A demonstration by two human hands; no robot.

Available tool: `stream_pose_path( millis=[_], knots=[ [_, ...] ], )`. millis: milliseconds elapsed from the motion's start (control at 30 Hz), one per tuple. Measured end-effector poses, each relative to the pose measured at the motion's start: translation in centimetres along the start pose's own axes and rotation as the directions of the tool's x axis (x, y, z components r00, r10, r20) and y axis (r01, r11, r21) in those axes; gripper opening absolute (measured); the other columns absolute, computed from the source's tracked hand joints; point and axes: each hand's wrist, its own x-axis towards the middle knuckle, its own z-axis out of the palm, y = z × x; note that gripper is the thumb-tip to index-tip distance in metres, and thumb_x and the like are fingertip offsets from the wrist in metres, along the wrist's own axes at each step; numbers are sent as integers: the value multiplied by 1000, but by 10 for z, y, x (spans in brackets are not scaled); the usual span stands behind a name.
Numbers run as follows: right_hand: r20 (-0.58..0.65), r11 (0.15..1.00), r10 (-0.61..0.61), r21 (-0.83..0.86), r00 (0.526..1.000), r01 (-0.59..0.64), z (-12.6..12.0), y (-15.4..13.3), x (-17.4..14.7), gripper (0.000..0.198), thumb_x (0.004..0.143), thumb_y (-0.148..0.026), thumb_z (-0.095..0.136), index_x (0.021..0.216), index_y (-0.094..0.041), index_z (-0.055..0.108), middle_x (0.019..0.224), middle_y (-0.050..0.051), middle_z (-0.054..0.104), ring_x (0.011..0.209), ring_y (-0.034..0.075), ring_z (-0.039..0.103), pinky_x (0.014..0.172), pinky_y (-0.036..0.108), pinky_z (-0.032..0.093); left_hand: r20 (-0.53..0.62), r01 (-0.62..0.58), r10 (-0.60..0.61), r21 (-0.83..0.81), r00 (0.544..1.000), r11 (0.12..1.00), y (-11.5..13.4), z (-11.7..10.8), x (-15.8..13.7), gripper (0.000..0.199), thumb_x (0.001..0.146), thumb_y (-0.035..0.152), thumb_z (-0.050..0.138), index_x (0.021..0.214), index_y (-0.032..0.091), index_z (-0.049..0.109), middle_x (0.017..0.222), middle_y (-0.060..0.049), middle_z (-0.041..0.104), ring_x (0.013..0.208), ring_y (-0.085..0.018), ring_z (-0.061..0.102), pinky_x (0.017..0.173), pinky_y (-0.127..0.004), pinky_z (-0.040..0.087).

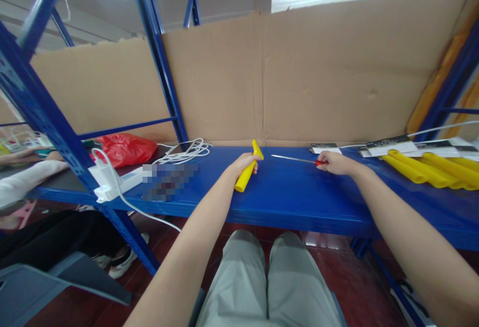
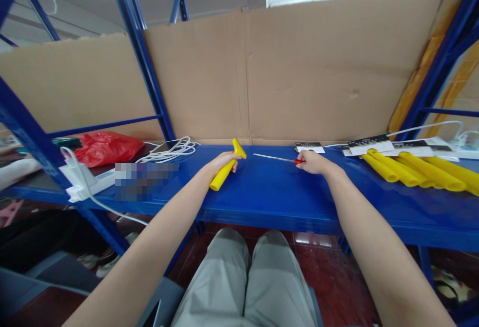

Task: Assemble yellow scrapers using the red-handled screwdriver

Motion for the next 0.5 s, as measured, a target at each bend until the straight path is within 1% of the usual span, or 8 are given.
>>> stream_pose_path(
  millis=[100, 167, 333, 500],
  knots=[
    [-49, 998, -59, 21, 997, 60, 1, -4, 1, 7, 73, -27, 60, 76, -22, 58, 75, 5, 67, 72, 20, 63, 65, 29, 49, -11, 14, -14, 3, 1000, 1000, 1, 0, -1, 8, 82, 11, 51, 75, 16, 52, 44, 3, 52, 38, -10, 49, 46, -20, 39],
    [-71, 995, -89, 39, 994, 92, 3, -8, 2, 7, 72, -25, 60, 76, -22, 55, 79, 6, 68, 75, 20, 64, 67, 30, 50, 2, 12, -12, 7, 1000, 1000, 1, 0, -2, 10, 82, 11, 51, 74, 16, 52, 44, 3, 53, 39, -10, 49, 46, -20, 39],
    [-66, 986, -134, 94, 989, 140, 7, -23, 2, 8, 72, -23, 59, 76, -23, 52, 81, 6, 68, 77, 21, 65, 72, 33, 51, 24, -8, 7, 15, 1000, 1000, 3, -1, -3, 12, 81, 10, 51, 71, 16, 51, 44, 3, 52, 39, -10, 49, 47, -20, 40],
    [-75, 984, -156, 81, 985, 161, 9, -30, 1, 8, 73, -21, 59, 76, -23, 52, 79, 5, 68, 78, 20, 65, 73, 31, 50, 28, -20, 18, 37, 999, 999, 4, 0, -5, 14, 82, 10, 51, 70, 17, 49, 44, 3, 51, 40, -10, 49, 48, -20, 41]
  ],
)
